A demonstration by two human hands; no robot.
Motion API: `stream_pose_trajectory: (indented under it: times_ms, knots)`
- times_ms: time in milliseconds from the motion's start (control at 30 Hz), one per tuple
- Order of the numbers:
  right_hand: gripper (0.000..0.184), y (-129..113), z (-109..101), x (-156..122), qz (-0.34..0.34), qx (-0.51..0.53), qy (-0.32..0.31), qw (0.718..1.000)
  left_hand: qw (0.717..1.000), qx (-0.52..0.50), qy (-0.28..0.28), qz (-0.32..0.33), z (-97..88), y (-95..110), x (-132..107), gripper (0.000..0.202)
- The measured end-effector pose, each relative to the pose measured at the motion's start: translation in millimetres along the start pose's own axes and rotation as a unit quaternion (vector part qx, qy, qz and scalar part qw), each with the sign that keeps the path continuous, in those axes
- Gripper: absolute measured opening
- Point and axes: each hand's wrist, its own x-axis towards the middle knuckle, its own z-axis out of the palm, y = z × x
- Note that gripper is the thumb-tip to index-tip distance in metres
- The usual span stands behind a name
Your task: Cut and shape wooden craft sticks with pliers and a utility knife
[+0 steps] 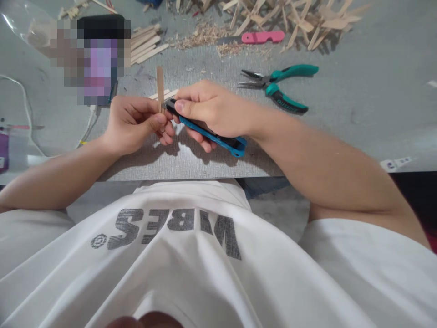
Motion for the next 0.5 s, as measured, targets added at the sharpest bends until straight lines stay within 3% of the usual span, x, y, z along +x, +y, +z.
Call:
stream_pose_trajectory:
  times_ms: [200,500]
  knots:
    - [0.027,-2.4,-4.7,0.2,0.045,0.058,-0.024,0.997,0.999,0.003,0.023,-0.022,0.8,2.2,-0.4,0.02]
    - [0.031,-4.7,-9.4,-0.1,0.097,0.113,-0.07,0.986,1.0,0.006,-0.022,0.007,0.9,1.1,-1.1,0.029]
